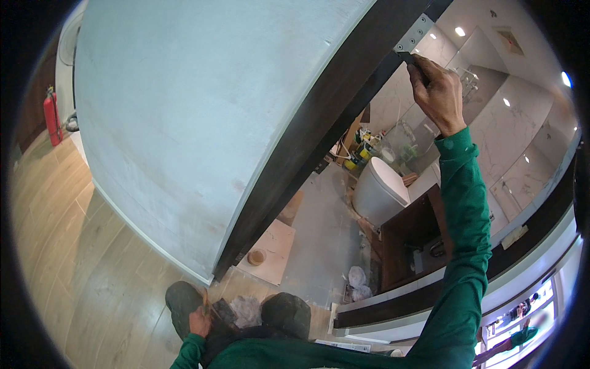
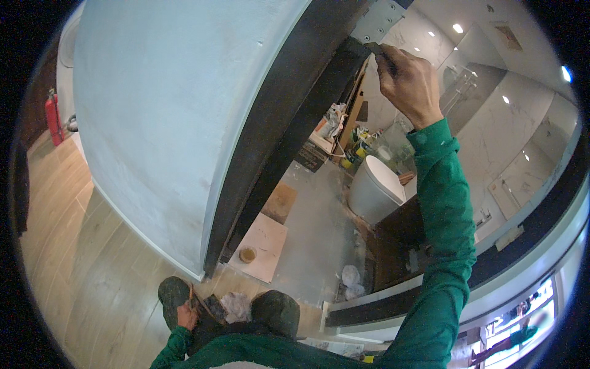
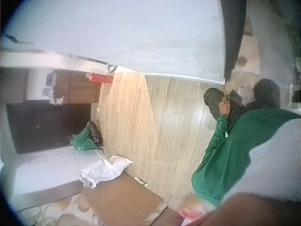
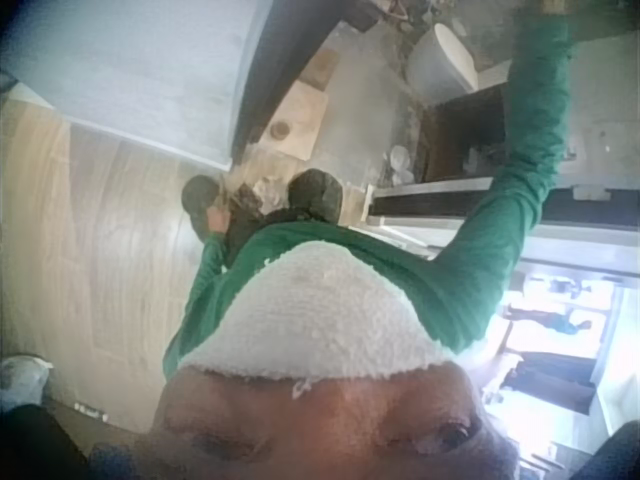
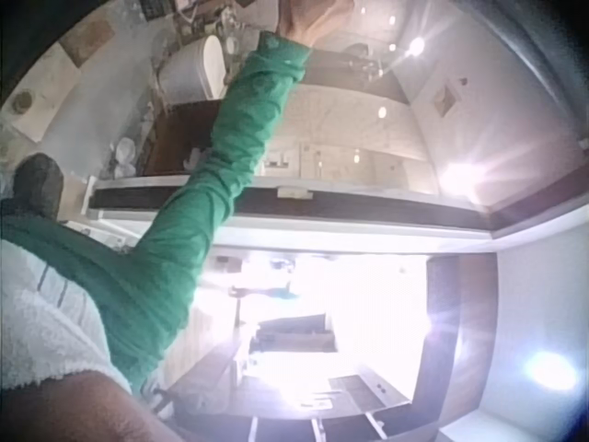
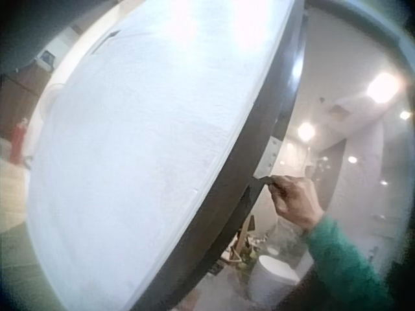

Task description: The person paints a dark vertical wooden trim using a small brush, repeatedly dipping the brush into a paint container on the floor. The person also holds a larger brush in the other hand while working.

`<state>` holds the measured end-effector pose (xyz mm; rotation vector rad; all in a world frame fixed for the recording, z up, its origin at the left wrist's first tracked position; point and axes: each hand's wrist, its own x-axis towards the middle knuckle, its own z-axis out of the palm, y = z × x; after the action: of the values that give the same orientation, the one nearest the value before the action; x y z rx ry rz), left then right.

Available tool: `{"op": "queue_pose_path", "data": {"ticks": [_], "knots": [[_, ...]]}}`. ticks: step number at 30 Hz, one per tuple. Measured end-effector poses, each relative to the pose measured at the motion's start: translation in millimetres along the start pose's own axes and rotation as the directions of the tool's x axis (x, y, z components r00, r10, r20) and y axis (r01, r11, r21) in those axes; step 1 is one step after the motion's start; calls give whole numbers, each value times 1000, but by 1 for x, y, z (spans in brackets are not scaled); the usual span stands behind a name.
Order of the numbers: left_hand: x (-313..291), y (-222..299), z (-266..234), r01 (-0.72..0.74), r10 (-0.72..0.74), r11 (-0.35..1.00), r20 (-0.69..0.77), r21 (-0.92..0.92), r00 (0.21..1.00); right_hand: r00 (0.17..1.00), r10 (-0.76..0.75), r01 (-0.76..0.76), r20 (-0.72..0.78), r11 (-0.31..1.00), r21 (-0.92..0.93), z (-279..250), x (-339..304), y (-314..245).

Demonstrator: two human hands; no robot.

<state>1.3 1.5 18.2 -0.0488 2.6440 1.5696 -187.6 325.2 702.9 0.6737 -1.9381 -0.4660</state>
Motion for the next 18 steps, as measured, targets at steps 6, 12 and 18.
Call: {"op": "queue_pose_path", "data": {"ticks": [6,12,18], "knots": [[-2,4,-3,2,-2,1000,-16,-28,1000,976,219,-213,3,946,245,-11,-5,8],[1,-5,0,-13,12,998,18,54,1000,999,-2,4,-32,999,50,-8,-2,10],[2,0,-1,120,-113,988,79,-99,991,998,-45,48,37,993,-104,-3,11,6]]}}
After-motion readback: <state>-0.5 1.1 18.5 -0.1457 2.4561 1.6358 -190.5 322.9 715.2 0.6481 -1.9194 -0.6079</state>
